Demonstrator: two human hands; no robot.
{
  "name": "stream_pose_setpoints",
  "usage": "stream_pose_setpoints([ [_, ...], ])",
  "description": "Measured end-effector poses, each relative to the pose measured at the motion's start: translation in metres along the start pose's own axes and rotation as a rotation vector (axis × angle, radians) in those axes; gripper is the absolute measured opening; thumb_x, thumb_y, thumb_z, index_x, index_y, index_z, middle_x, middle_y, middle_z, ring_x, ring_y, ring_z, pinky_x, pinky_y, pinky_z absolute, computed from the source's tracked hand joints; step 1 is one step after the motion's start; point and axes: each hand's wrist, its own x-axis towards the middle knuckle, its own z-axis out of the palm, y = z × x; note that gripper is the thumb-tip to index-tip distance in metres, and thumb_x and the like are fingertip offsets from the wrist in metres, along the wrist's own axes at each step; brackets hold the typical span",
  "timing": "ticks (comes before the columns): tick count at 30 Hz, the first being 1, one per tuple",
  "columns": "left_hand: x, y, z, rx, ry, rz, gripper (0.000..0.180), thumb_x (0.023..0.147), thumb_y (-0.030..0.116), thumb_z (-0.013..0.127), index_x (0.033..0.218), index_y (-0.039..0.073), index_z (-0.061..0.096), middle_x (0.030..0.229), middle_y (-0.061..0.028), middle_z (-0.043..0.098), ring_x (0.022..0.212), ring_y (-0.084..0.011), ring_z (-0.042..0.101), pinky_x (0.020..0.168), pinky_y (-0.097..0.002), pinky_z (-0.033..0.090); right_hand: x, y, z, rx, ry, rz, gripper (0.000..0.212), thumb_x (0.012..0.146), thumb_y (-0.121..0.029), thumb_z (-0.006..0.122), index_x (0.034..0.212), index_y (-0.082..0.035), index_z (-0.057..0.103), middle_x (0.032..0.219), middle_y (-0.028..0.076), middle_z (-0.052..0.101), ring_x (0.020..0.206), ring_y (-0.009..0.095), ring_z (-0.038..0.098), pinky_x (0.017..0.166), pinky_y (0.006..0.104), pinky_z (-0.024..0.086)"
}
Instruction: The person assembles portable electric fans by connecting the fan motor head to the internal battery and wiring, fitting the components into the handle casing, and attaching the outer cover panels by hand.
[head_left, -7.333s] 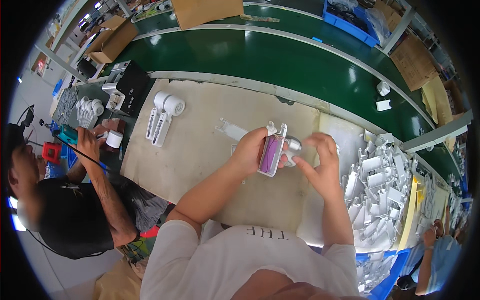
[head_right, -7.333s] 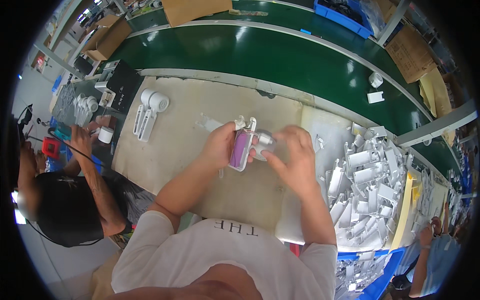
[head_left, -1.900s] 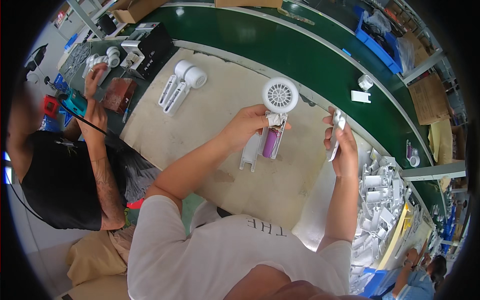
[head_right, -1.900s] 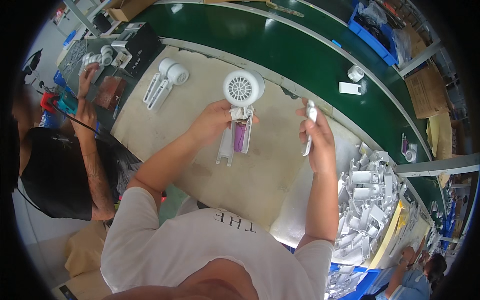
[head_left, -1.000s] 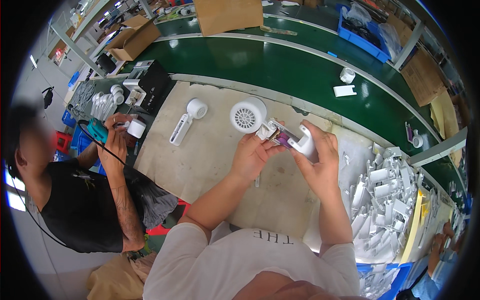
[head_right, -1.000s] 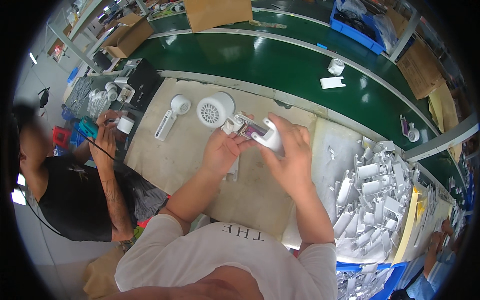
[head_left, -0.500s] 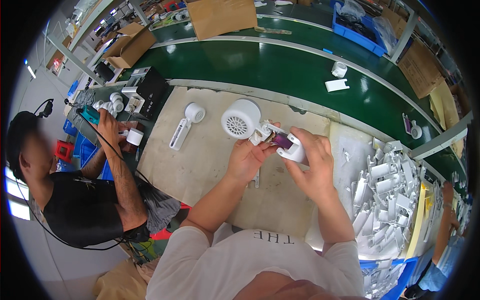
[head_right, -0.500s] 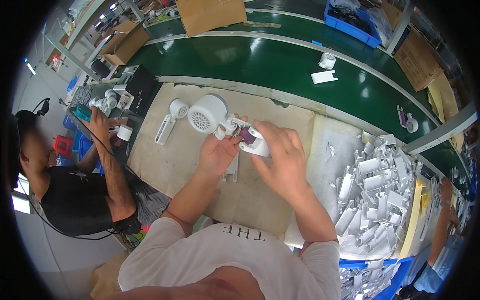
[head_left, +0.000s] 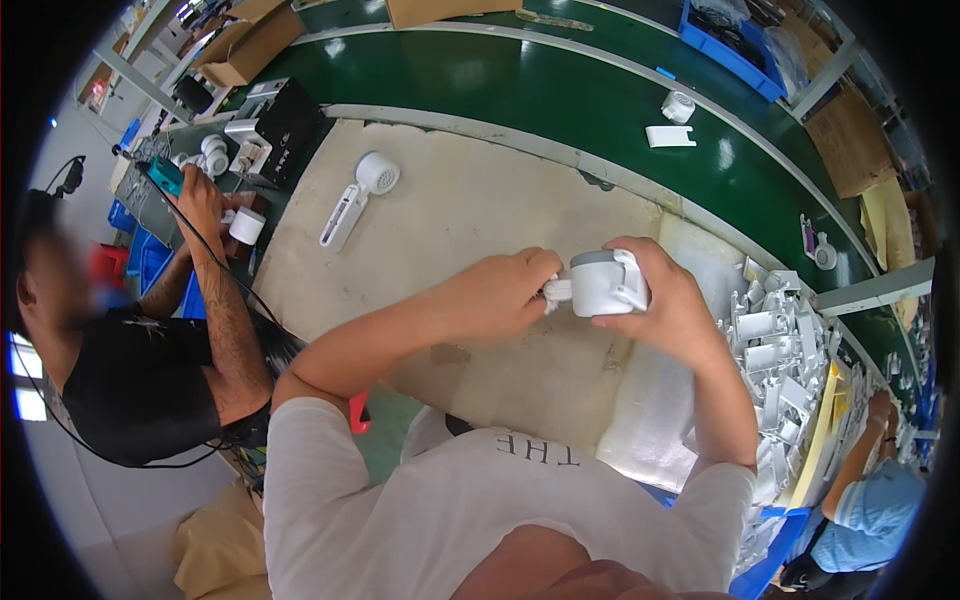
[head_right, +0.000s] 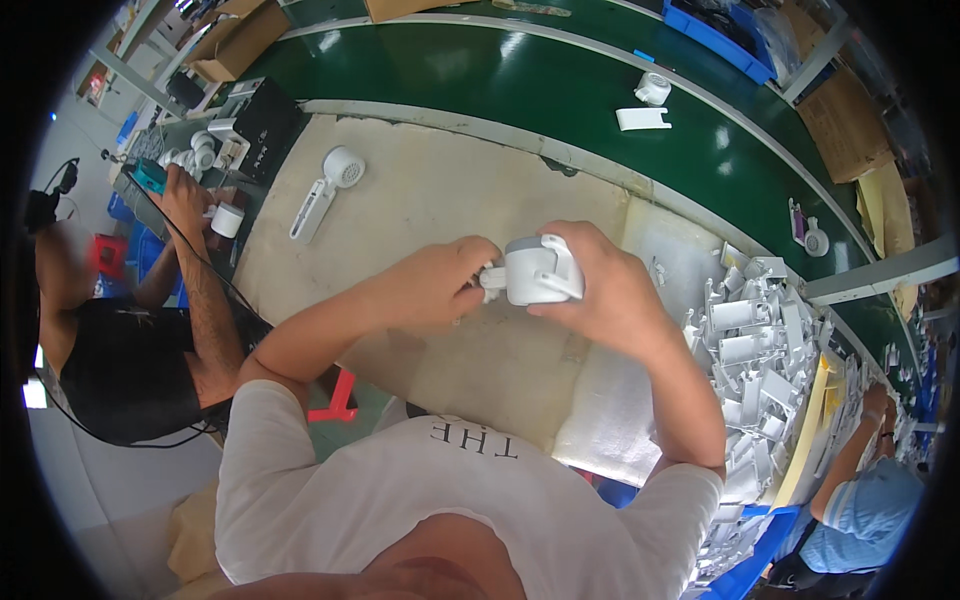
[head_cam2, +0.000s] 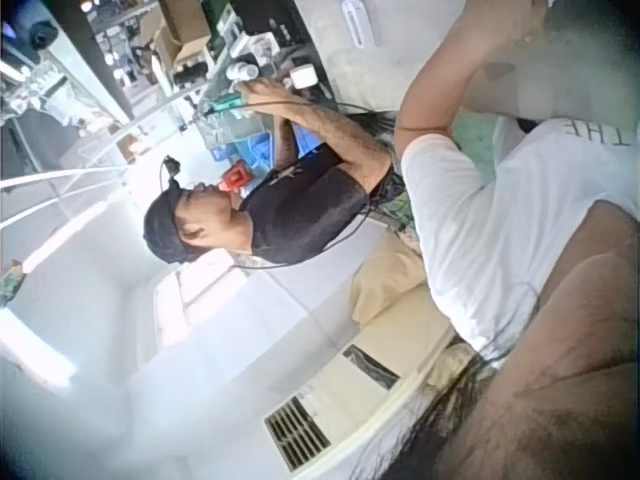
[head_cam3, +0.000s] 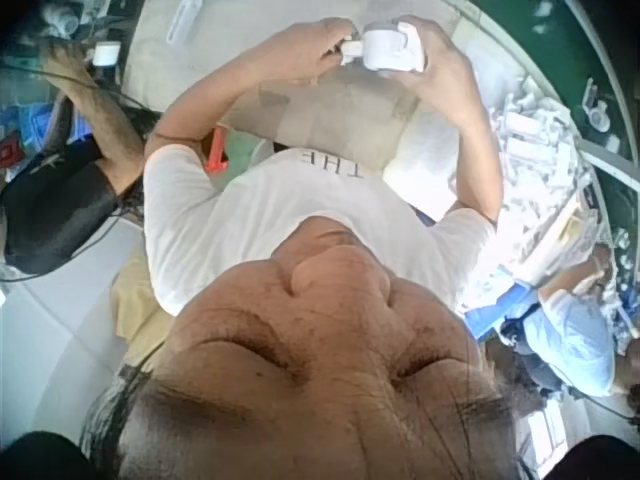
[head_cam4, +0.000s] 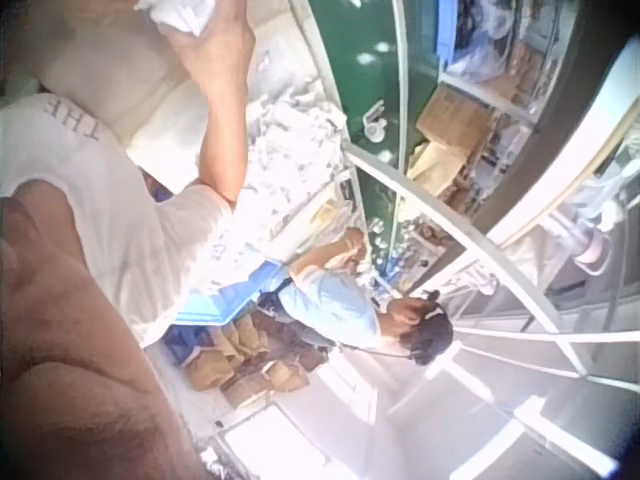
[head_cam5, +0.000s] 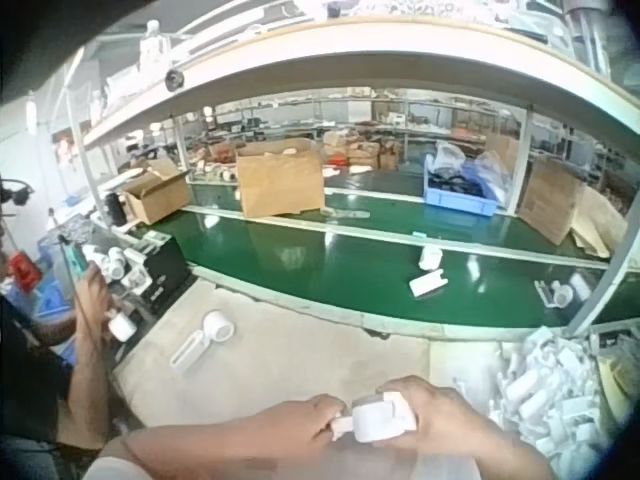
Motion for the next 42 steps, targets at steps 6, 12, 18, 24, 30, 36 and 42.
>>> stream_pose_setpoints([
  [6,0.01,0.011,-0.02,-0.45,0.032,-0.123,0.024,0.08,0.013,0.055,0.097,0.001,0.043,0.069,-0.0117,0.056,0.058,-0.0188,0.055,0.054,-0.0317,0.043,-0.012,0.028,0.036,0.97,0.377,0.053,0.067,0.067,-0.02,0.076,0.119,-0.001,0.039,0.099,0.009,0.056,0.083,0.013,0.056,0.07,0.0257,0.047],
  [12,0.011,0.008,0.005,-0.598,0.188,-0.048,0.021,0.081,0.011,0.054,0.095,0.001,0.043,0.075,-0.0108,0.055,0.059,-0.0165,0.055,0.054,-0.0305,0.043,-0.012,0.021,0.069,1.521,0.35,0.204,0.055,0.075,-0.032,0.068,0.114,-0.002,0.044,0.083,0.005,0.053,0.061,0.008,0.045,0.047,0.021,0.034],
  [18,0.014,0.002,-0.014,-1.118,-0.123,-0.221,0.018,0.082,0.012,0.047,0.097,0.002,0.044,0.079,-0.0101,0.057,0.061,-0.0145,0.056,0.056,-0.0283,0.046,-0.013,0.037,0.051,1.13,0.434,-0.029,0.069,0.068,-0.024,0.072,0.122,-0.002,0.035,0.101,0.008,0.052,0.085,0.014,0.052,0.069,0.0254,0.044],
  [24,0.011,0.0,-0.015,-1.161,-0.242,-0.242,0.02,0.08,0.013,0.042,0.096,0.0,0.045,0.076,-0.0111,0.058,0.061,-0.0154,0.057,0.054,-0.0292,0.046,-0.009,0.048,0.03,0.675,0.361,-0.294,0.075,0.061,-0.014,0.078,0.121,-0.007,0.035,0.128,0.019,0.039,0.111,0.026,0.048,0.093,0.0375,0.04],
  [30,0.011,0.002,-0.013,-1.078,-0.265,-0.266,0.021,0.077,0.006,0.046,0.097,-0.001,0.046,0.077,-0.0105,0.058,0.062,-0.0152,0.057,0.055,-0.0285,0.047,-0.013,0.054,0.021,0.566,0.29,-0.362,0.068,0.064,-0.01,0.076,0.121,-0.01,0.039,0.129,0.02,0.04,0.113,0.028,0.047,0.095,0.0386,0.038],
  [36,0.011,0.0,-0.011,-1.094,-0.315,-0.224,0.019,0.077,0.006,0.047,0.094,-0.001,0.047,0.077,-0.0101,0.057,0.062,-0.0151,0.056,0.055,-0.0284,0.046,-0.015,0.057,0.013,0.411,0.288,-0.43,0.064,0.063,-0.007,0.075,0.118,-0.01,0.043,0.127,0.02,0.042,0.113,0.029,0.048,0.093,0.0388,0.039],
  [42,0.013,0.003,-0.011,-0.895,-0.289,-0.185,0.02,0.076,0.009,0.05,0.093,-0.001,0.048,0.071,-0.0089,0.057,0.06,-0.0142,0.055,0.054,-0.0287,0.044,-0.012,0.049,0.002,0.241,0.227,-0.445,0.064,0.062,-0.011,0.076,0.118,-0.009,0.045,0.121,0.017,0.046,0.108,0.026,0.05,0.09,0.0353,0.041],
])
